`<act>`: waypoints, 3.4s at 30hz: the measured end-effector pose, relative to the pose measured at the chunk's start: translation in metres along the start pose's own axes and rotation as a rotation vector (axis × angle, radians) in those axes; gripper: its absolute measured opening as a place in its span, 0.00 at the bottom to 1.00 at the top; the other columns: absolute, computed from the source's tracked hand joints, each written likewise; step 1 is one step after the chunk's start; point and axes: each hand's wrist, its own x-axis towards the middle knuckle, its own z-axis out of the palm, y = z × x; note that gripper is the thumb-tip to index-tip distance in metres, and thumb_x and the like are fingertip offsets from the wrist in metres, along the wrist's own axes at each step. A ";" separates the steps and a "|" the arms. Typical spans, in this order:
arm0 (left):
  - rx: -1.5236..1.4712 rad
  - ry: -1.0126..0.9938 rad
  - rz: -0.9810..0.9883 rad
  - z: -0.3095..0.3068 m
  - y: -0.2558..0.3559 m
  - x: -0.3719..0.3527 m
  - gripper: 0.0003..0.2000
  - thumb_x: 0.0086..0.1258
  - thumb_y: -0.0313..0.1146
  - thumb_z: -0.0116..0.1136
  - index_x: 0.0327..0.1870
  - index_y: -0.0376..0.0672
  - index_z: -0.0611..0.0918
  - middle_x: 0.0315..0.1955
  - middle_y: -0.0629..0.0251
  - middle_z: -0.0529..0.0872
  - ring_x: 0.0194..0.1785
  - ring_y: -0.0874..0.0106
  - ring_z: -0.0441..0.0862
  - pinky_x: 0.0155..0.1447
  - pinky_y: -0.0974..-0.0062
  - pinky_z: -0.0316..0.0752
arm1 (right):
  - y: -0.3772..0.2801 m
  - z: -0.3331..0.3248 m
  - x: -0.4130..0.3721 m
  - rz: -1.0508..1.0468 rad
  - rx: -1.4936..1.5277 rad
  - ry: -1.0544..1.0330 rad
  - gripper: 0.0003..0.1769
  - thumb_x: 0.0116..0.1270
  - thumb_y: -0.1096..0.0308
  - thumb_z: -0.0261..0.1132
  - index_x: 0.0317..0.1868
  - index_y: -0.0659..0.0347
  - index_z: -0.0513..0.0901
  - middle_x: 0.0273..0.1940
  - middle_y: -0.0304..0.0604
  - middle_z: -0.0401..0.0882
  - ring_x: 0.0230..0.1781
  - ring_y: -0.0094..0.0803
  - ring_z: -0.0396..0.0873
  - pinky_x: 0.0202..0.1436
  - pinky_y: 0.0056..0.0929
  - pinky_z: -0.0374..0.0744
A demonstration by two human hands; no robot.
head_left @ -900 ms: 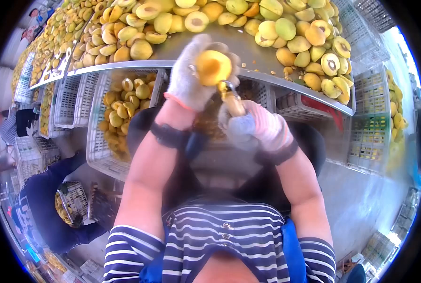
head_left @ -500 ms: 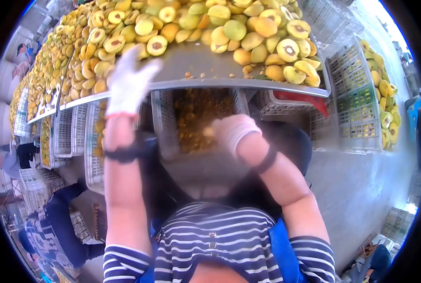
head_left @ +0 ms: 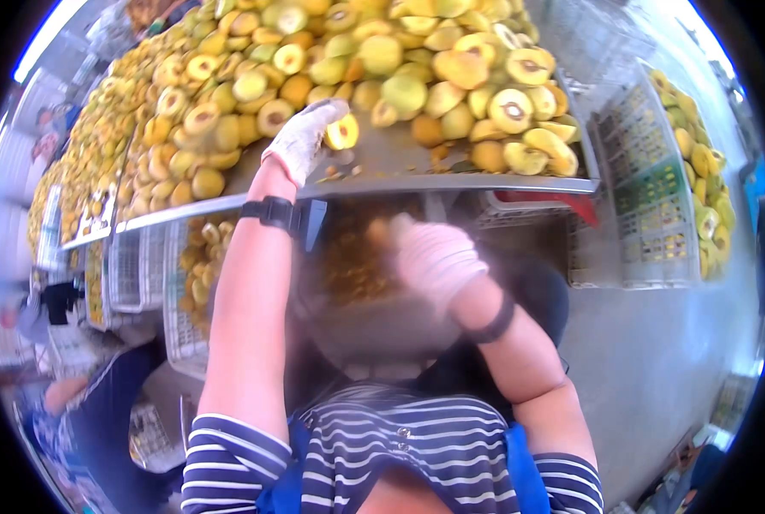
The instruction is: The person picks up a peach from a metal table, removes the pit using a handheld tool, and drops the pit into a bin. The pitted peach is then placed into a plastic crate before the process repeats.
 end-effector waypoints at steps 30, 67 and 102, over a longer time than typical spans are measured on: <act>-0.500 -0.080 0.133 -0.040 0.002 -0.124 0.25 0.77 0.55 0.50 0.49 0.37 0.81 0.33 0.50 0.88 0.31 0.66 0.87 0.20 0.78 0.76 | -0.035 0.008 0.030 0.108 0.854 -0.515 0.15 0.62 0.60 0.70 0.42 0.61 0.79 0.27 0.36 0.79 0.25 0.29 0.76 0.30 0.27 0.74; -0.774 0.044 0.189 -0.002 -0.007 -0.135 0.17 0.79 0.43 0.55 0.55 0.37 0.78 0.48 0.57 0.85 0.54 0.66 0.82 0.60 0.67 0.78 | -0.070 0.024 0.048 0.051 1.346 0.130 0.23 0.67 0.59 0.73 0.56 0.60 0.76 0.34 0.40 0.83 0.25 0.30 0.81 0.25 0.28 0.76; -0.125 0.274 0.115 -0.010 -0.004 -0.120 0.13 0.66 0.35 0.70 0.42 0.33 0.87 0.33 0.65 0.88 0.35 0.80 0.83 0.40 0.82 0.78 | -0.056 0.086 0.061 -0.112 0.557 -0.086 0.10 0.69 0.64 0.63 0.45 0.58 0.84 0.39 0.48 0.80 0.40 0.41 0.83 0.40 0.37 0.82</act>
